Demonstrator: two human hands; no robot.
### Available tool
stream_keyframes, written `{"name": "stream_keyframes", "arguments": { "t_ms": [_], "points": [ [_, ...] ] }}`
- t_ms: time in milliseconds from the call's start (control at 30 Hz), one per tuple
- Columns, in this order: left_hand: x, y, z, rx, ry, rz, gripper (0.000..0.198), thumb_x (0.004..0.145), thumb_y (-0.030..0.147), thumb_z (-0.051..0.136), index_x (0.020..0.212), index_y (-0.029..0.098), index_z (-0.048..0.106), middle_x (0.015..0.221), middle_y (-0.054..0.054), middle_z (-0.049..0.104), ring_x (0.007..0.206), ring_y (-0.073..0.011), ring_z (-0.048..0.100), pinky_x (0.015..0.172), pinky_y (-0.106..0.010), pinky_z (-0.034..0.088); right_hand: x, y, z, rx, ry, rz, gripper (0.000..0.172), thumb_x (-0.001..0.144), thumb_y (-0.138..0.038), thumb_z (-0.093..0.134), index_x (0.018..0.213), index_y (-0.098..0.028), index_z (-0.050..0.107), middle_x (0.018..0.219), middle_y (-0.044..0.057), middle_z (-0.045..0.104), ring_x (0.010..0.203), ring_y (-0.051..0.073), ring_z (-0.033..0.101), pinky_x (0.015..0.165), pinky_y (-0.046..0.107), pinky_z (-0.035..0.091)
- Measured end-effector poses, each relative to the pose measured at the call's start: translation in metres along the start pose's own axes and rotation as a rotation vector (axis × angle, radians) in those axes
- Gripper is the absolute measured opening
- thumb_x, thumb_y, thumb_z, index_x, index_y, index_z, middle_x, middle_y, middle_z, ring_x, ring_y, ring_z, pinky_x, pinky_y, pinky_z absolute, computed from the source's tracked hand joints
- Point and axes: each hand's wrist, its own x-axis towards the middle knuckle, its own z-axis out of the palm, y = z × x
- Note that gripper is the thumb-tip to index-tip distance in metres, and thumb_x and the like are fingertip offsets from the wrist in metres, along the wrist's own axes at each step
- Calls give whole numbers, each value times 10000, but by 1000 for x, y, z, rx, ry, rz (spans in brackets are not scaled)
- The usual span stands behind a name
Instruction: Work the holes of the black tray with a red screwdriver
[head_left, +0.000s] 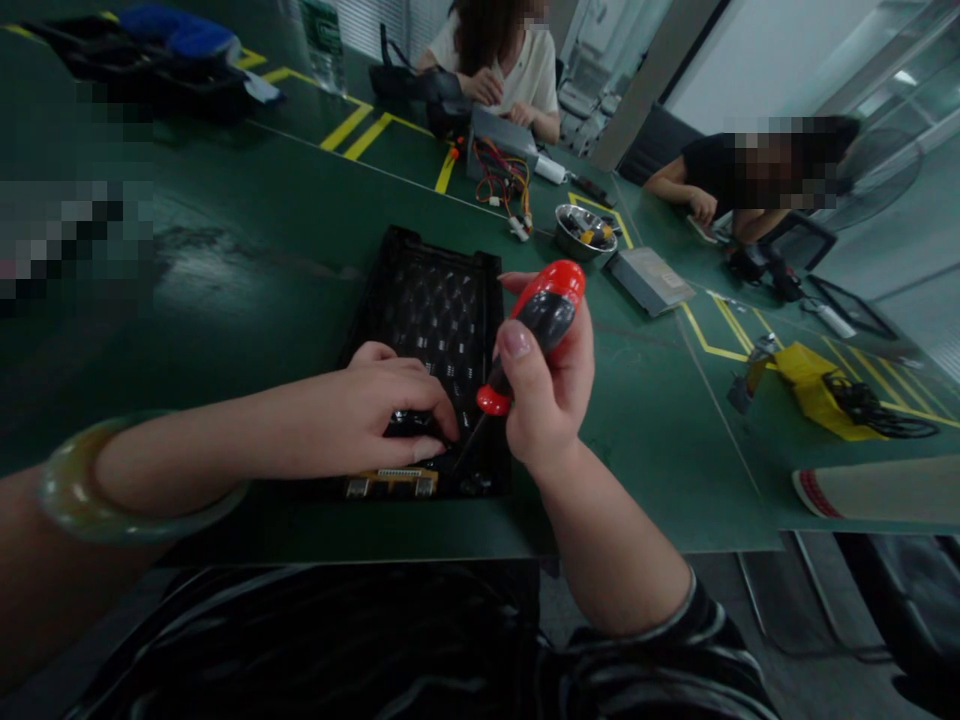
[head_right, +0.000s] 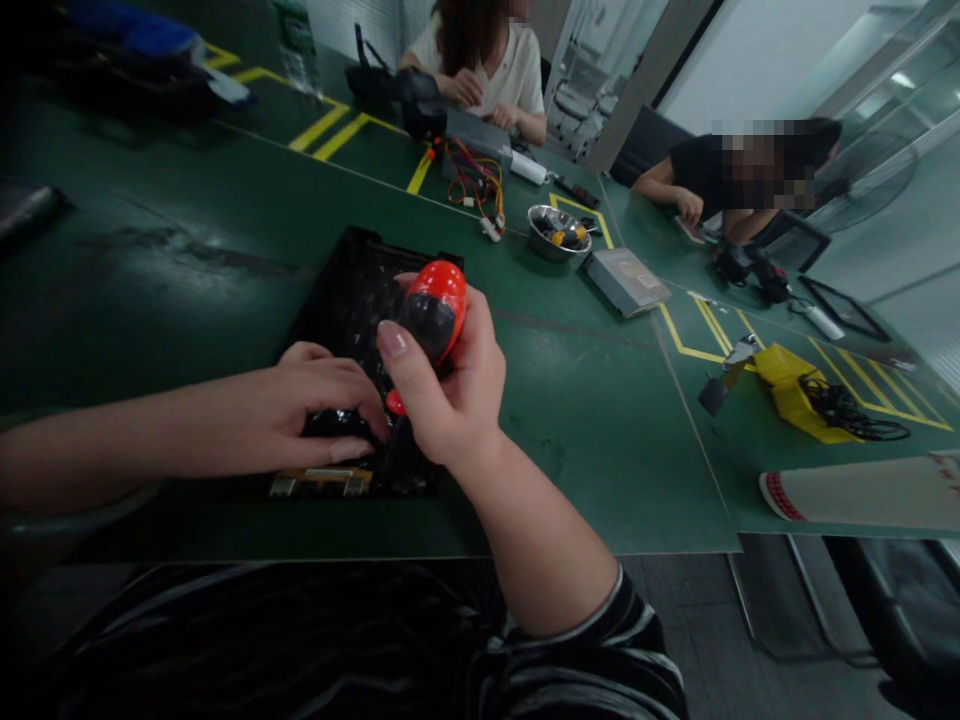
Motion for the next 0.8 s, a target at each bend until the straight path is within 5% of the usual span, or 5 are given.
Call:
{"name": "stream_keyframes", "arguments": {
  "t_ms": [300,467,633,800],
  "points": [
    [-2,1,7,23,-50,55,193,961,369,748,1152,340,758,1182,54,786,1189,-217,645,1082,-359,223,9,4,1,-35,278,10,272,1051,-499,537,1213,-298,622,1207,61,667,1081,226,714,1006,493,636],
    [0,-2,9,3,-59,52,239,932,416,822,1152,343,763,1178,61,799,1185,-217,656,1089,-363,201,10,4,5,-14,350,45,323,1038,-558,536,1233,-311,606,1147,54,655,910,195,715,865,447,670],
    [2,1,7,-23,-53,34,179,947,404,812,1114,349,781,1146,81,819,1154,-194,676,1083,-354,200,12,10,8,126,369,-52,302,1057,-519,505,1278,-339,605,797,-23,497,610,140,568,680,364,608],
    [3,2,5,-77,-77,35,100,1002,384,745,1066,339,806,1080,78,832,1058,-170,718,1055,-347,229,13,14,6,102,356,-30,329,1075,-552,443,1314,-361,564,871,-1,548,667,144,626,653,341,616]
  ]
}}
